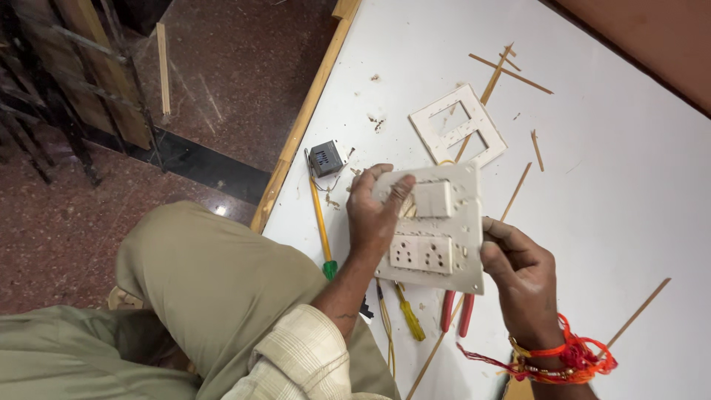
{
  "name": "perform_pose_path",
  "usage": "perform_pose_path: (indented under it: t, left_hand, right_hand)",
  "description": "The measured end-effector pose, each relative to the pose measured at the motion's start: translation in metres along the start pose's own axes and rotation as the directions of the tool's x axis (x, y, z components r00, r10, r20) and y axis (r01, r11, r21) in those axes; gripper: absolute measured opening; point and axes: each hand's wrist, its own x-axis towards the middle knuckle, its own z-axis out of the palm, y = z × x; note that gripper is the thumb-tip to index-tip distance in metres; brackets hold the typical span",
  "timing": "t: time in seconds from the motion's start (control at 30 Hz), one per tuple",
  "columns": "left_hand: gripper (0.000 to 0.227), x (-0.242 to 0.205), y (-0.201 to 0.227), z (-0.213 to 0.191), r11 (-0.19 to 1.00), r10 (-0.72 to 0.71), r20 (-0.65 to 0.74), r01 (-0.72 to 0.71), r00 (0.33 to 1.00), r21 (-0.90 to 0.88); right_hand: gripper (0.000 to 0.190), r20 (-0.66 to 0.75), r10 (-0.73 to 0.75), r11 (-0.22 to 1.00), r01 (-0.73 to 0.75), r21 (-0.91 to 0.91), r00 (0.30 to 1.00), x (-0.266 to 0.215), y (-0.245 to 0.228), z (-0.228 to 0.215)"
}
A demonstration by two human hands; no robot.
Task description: The person wires an electrical switchboard by stripping wires with pliers and using a screwdriver to secure them into the switch and socket terminals.
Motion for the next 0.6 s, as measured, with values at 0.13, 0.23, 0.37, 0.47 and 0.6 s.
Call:
perform_pose_path:
  t: [0.13,0.23,0.37,0.47,0.6]
  left_hand:
    - [0.067,-0.003,0.005,0.004,0.997,0.052,0.067,-0.049,0.996,-0.054]
    - [0.059,-0.003,0.006,0.003,0.995,-0.034,0.135,0.046,0.990,-0.088]
    - [0.038,-0.001,0.001,0.006,0.939,-0.297,0.226,0.327,0.928,-0.109]
    - [0.028,-0.002,-0.014,0.007,0.982,-0.186,0.158,0.190,0.970,-0.009]
    - [0.026,0.005,-0.026,0.006,0.989,-0.151,0.025,0.151,0.988,-0.003]
  right_hand:
    - [0.034,-0.240,0.168,0.875,-0.256,-0.410,0.956,0.008,0.015,-0.009]
    - [0.032,-0.311,0.091,0.955,-0.172,-0.243,0.946,0.019,0.060,-0.028]
    - [0.032,-0.440,0.209,0.977,-0.206,0.055,0.873,0.050,0.120,-0.046]
    - [0.033,-0.382,0.154,0.988,-0.140,0.065,0.911,0.055,0.129,-0.040]
    - [0.033,-0.398,0.117,0.981,-0.168,-0.096,0.910,0.055,0.125,-0.022]
